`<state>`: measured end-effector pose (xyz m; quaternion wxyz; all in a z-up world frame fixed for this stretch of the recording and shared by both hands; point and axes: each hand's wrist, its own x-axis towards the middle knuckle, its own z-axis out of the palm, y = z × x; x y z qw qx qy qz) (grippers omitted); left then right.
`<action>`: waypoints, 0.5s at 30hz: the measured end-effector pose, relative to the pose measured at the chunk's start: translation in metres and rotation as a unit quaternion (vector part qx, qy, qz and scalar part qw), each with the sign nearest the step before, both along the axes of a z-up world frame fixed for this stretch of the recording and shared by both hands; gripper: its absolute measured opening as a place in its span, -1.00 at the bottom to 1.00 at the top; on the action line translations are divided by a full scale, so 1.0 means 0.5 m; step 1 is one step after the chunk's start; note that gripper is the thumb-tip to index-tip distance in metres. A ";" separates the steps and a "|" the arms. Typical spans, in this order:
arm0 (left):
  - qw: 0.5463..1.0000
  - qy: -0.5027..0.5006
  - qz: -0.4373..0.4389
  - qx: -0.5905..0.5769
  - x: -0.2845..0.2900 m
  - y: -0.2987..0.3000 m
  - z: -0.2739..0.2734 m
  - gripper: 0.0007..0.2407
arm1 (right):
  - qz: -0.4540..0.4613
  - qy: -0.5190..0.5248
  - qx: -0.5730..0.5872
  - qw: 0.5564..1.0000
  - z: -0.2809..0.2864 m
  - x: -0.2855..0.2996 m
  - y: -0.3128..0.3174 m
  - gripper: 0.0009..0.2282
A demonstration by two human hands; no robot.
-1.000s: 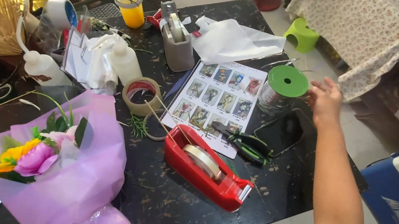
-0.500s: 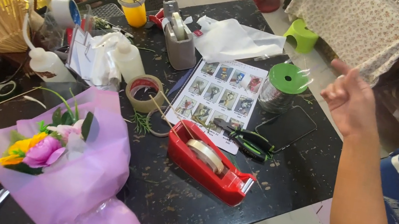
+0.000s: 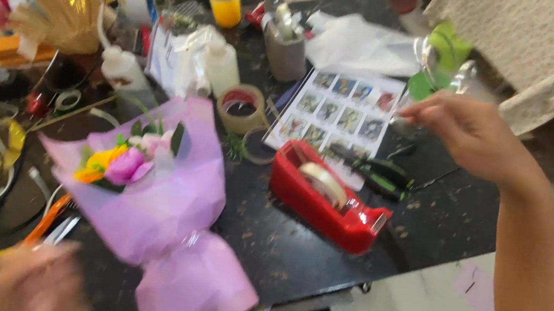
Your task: The person wraps a bouquet of flowers in purple paper and secures it with tape. They then use wire cutters to cut a piece of silver wire from a spool and bend it into a loop.
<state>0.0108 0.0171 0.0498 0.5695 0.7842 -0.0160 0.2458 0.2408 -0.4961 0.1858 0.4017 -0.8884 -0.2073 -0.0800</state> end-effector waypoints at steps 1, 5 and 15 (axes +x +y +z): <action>1.000 0.008 0.000 0.003 0.081 -0.054 0.075 -0.76 | 0.023 0.013 -0.062 0.998 -0.002 -0.011 0.039 -0.70; 0.913 0.227 -0.338 0.015 0.248 -0.293 0.237 -0.44 | 0.063 0.123 -0.165 0.976 -0.028 -0.073 0.165 -0.65; 0.817 0.306 -0.483 -0.066 0.462 -0.568 0.228 -0.25 | 0.193 -0.229 -0.229 0.926 -0.280 -0.138 0.128 -0.77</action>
